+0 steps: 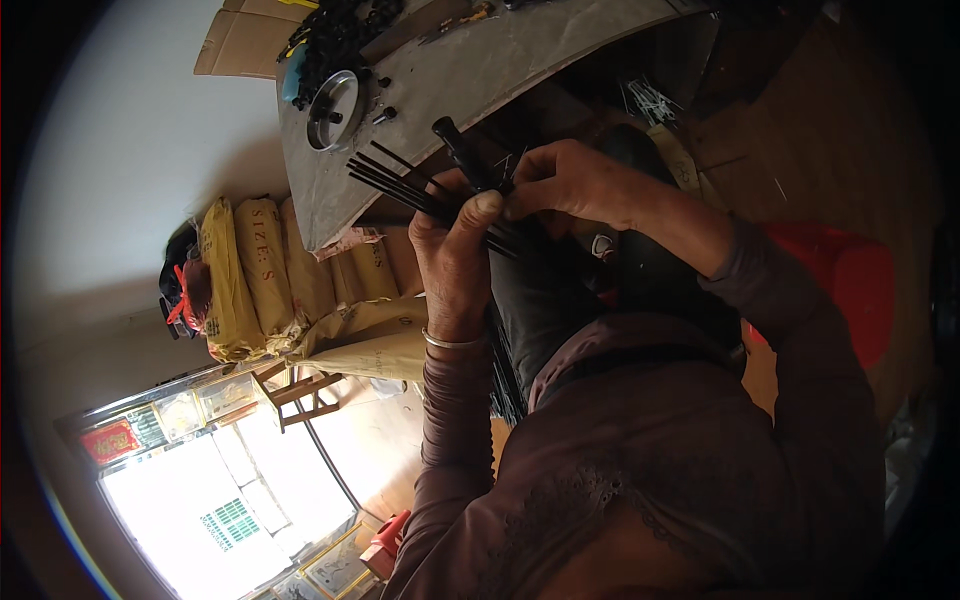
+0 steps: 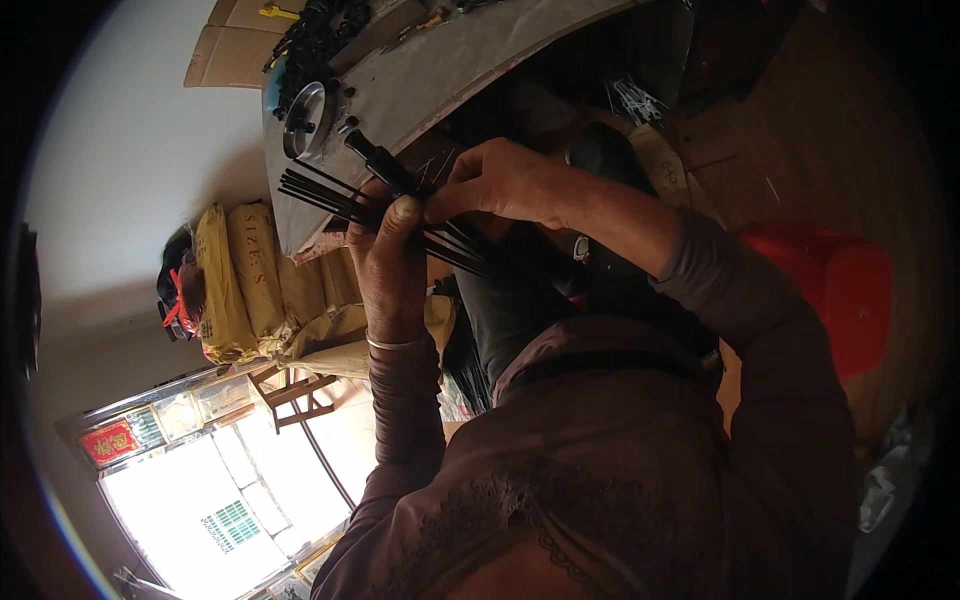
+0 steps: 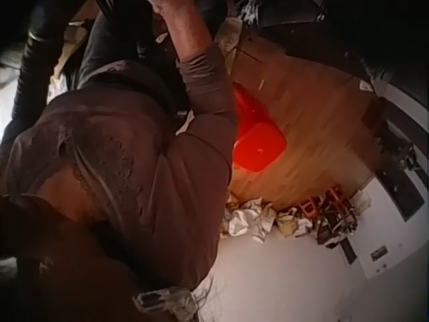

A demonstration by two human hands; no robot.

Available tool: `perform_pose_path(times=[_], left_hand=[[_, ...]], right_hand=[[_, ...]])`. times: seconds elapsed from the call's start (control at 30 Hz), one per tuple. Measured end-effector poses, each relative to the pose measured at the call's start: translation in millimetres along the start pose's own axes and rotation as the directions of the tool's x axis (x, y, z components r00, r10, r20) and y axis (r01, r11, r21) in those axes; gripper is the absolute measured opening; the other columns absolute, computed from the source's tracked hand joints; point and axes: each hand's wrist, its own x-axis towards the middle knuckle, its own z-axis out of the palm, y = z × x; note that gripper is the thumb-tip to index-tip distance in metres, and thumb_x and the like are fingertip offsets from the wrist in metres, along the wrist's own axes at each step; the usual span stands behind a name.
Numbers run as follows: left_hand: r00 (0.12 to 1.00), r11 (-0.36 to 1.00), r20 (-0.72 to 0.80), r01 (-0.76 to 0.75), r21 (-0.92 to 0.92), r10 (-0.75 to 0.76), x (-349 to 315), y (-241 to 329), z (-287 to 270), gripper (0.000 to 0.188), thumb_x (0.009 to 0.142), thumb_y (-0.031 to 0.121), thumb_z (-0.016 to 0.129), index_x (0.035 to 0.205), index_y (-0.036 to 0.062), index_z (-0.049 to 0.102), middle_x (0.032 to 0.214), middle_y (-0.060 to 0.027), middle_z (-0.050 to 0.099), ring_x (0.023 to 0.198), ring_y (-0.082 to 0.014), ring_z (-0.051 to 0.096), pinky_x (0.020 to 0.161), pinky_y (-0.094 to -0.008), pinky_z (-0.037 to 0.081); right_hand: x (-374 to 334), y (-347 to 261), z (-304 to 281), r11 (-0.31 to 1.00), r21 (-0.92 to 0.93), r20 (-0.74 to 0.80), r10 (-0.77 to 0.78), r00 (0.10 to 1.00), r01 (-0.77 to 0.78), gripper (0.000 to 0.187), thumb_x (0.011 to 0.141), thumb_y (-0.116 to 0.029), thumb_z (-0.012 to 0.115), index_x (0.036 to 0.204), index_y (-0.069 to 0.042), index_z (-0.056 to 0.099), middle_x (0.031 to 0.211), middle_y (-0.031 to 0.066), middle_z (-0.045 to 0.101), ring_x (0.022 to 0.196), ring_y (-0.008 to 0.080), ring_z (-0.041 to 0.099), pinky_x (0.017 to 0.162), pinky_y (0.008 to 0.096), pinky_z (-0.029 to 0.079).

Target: Assembling and cutting black wires or cables at a workstation.

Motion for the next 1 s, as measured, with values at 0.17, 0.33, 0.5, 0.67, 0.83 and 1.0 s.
perform_pose_path(times=[0.17, 0.33, 0.5, 0.67, 0.83, 1.0], left_hand=[[0.999, 0.989, 0.006, 0.038, -0.142, -0.037, -1, -7, -6, 0.028, 0.084, 0.015, 0.069, 0.107, 0.0004, 0.061, 0.097, -0.0066, 0.066, 0.09, -0.0142, 0.061, 0.087, -0.0283, 0.046], [1.0, 0.996, 0.008, 0.024, -0.085, -0.024, 0, -10, -12, 0.029, 0.088, 0.018, 0.065, 0.111, 0.0002, 0.062, 0.103, -0.008, 0.067, 0.093, -0.0154, 0.062, 0.088, -0.0287, 0.046], [0.998, 0.994, 0.045, 0.038, -0.098, -0.034, -2, -7, -12, 0.035, 0.095, 0.024, 0.055, 0.117, -0.0032, 0.057, 0.108, -0.0109, 0.063, 0.101, -0.018, 0.06, 0.092, -0.0306, 0.045], [0.997, 0.995, -0.024, 0.068, -0.067, -0.07, 0, -6, -3, 0.035, 0.097, 0.027, 0.052, 0.115, -0.0017, 0.059, 0.103, -0.0084, 0.065, 0.096, -0.0145, 0.06, 0.087, -0.0271, 0.046], [0.996, 0.999, -0.075, 0.038, -0.002, -0.038, -1, -6, 1, 0.034, 0.098, 0.03, 0.052, 0.113, 0.0011, 0.061, 0.098, -0.0043, 0.065, 0.09, -0.0101, 0.06, 0.082, -0.0242, 0.046], [0.991, 0.986, 0.06, 0.125, -0.109, -0.119, 1, -7, -5, 0.037, 0.099, 0.033, 0.047, 0.112, 0.0006, 0.061, 0.098, -0.006, 0.066, 0.09, -0.0101, 0.06, 0.082, -0.0239, 0.047]], right_hand=[[7, 8, 1, 0.997, 0.078, 0.028, 0.015, 1.0, -0.017, 0.043, 0.072, -0.024, 0.08, 0.101, -0.005, 0.054, 0.092, 0.0049, 0.059, 0.078, 0.0124, 0.059, 0.056, 0.0256, 0.051], [4, 7, 12, 0.998, 0.052, -0.052, 0.02, 0.998, -0.017, 0.054, 0.07, -0.027, 0.082, 0.108, -0.006, 0.051, 0.094, 0.0029, 0.057, 0.082, 0.0118, 0.058, 0.062, 0.0271, 0.05], [8, 6, 17, 0.999, 0.012, -0.075, 0.038, 0.996, -0.038, 0.057, 0.069, -0.025, 0.083, 0.111, -0.005, 0.05, 0.095, 0.0019, 0.058, 0.086, 0.0106, 0.057, 0.07, 0.0253, 0.048], [21, 20, 23, 0.943, 0.211, -0.033, -0.258, 0.966, 0.259, 0.038, 0.077, -0.008, 0.075, 0.107, -0.001, 0.052, 0.102, 0.0054, 0.061, 0.096, 0.0118, 0.058, 0.084, 0.025, 0.047], [21, 18, 22, 0.97, 0.078, -0.067, -0.227, 0.972, 0.232, 0.028, 0.078, -0.002, 0.071, 0.1, 0.0, 0.055, 0.099, 0.0056, 0.063, 0.095, 0.0126, 0.059, 0.088, 0.0262, 0.047], [17, 9, 15, 0.984, 0.096, -0.058, -0.148, 0.987, 0.153, 0.029, 0.075, -0.001, 0.074, 0.097, -0.003, 0.055, 0.094, 0.0029, 0.062, 0.092, 0.01, 0.059, 0.085, 0.0243, 0.048]])
